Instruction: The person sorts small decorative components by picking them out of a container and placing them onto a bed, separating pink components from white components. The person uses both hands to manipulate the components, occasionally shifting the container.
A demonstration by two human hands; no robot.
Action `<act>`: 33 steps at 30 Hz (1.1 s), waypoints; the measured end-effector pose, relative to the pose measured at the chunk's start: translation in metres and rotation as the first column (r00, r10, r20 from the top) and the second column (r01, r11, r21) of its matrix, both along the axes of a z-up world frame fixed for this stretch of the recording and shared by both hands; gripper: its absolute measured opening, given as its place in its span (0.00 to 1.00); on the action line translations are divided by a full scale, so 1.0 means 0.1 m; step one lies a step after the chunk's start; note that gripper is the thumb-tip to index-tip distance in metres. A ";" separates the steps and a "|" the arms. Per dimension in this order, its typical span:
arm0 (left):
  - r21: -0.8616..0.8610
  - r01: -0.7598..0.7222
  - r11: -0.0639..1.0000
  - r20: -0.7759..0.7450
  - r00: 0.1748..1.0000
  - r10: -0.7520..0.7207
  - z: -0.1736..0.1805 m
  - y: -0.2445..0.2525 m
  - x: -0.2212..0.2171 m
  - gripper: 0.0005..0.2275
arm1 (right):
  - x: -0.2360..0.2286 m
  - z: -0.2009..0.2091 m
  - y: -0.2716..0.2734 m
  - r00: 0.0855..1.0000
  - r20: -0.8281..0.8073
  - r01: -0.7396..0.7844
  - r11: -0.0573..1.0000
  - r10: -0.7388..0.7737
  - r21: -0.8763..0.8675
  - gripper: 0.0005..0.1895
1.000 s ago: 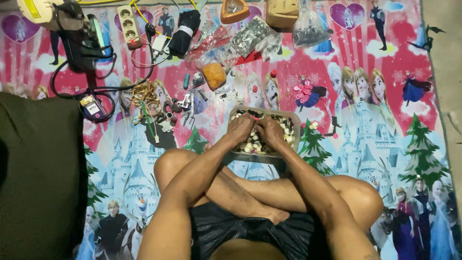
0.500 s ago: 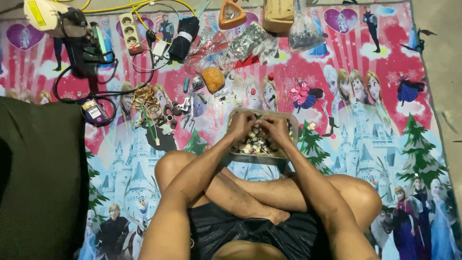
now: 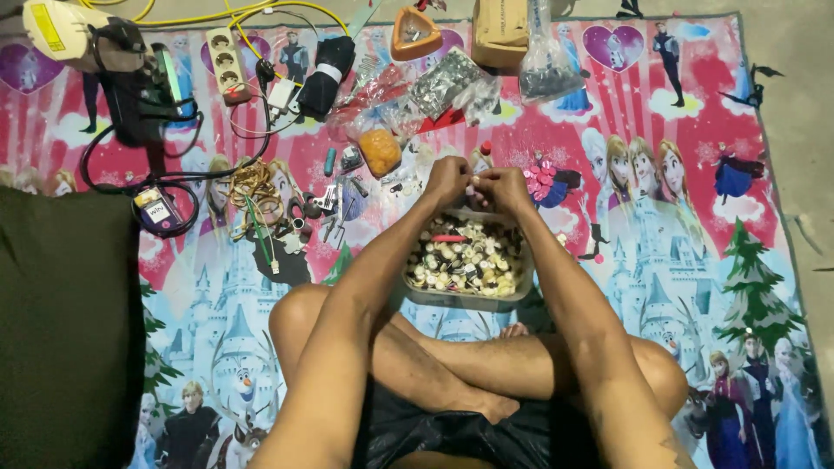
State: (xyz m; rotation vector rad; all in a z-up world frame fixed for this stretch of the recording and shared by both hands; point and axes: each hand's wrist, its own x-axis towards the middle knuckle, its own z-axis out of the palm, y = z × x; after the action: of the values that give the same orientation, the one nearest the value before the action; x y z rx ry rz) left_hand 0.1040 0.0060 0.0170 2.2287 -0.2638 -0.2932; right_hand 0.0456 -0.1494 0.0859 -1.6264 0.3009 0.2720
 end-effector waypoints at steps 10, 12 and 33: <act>0.123 0.059 0.991 -0.269 0.963 -0.024 0.44 -0.08 -0.13 0.07 | 0.22 -0.59 -0.08 0.959 -0.197 -0.282 0.692 0.201 -0.665 0.07; 0.177 0.086 0.980 -0.275 0.961 -0.034 -0.28 -0.24 0.06 0.09 | 0.26 -0.67 -0.13 0.955 -0.164 -0.288 0.628 0.248 -0.723 0.07; 0.125 0.337 0.933 -0.196 0.930 -0.310 0.24 0.66 -1.52 0.11 | -1.13 -0.24 -0.04 0.809 0.164 -0.337 0.674 0.564 -0.657 0.09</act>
State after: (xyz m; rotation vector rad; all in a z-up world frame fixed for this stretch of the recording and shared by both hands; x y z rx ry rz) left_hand -0.0478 0.0715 0.0413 2.2907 -0.5335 -0.7056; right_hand -0.0676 -0.1535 0.0614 -2.3488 -0.3688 0.2685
